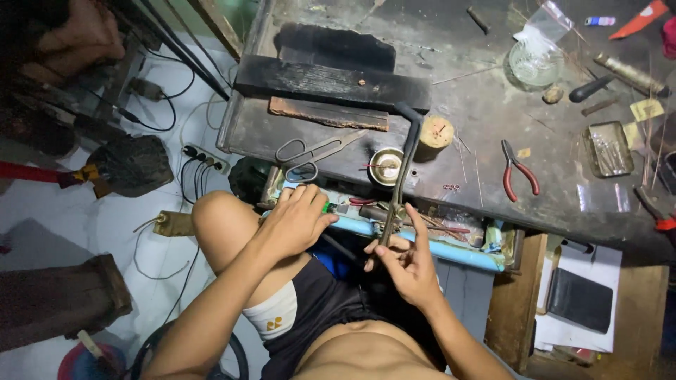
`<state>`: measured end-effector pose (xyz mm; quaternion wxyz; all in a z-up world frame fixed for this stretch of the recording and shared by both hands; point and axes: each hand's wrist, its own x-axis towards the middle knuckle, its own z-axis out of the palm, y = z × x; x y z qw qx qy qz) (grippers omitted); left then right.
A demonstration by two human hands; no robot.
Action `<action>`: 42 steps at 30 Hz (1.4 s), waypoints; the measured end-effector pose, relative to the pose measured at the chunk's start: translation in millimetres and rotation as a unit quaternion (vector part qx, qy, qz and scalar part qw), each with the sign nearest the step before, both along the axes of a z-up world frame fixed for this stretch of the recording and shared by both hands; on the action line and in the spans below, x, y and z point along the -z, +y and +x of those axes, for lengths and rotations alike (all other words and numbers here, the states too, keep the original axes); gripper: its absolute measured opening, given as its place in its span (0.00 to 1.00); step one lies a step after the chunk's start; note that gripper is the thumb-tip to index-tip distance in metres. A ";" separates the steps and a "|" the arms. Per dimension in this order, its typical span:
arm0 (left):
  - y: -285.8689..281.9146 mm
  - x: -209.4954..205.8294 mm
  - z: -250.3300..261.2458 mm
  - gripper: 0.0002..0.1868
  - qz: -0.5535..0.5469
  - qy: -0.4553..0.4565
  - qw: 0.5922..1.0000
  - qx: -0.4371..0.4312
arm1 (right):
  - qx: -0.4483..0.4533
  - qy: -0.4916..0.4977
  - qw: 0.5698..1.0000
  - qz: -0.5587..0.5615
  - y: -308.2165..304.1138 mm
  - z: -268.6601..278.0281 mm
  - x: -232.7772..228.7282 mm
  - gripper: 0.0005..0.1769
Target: The person is using a torch and pliers to heat and manipulate small jewelry components on a workbench.
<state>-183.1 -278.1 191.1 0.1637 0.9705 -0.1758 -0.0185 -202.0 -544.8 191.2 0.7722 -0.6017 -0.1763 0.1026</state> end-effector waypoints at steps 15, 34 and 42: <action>-90.1 -84.0 86.4 0.29 -0.713 0.339 0.516 -0.333 | -0.135 -0.031 0.989 -0.055 7.7 -1.3 -1.5 0.46; -51.0 -55.8 -22.8 0.20 -0.174 -0.054 0.962 -0.202 | -0.105 -0.006 0.984 -0.145 46.6 20.4 -34.5 0.49; -53.0 -52.8 -21.8 0.09 -0.333 -0.192 0.883 -0.270 | -0.105 -0.012 0.986 -0.126 80.8 13.9 -21.9 0.54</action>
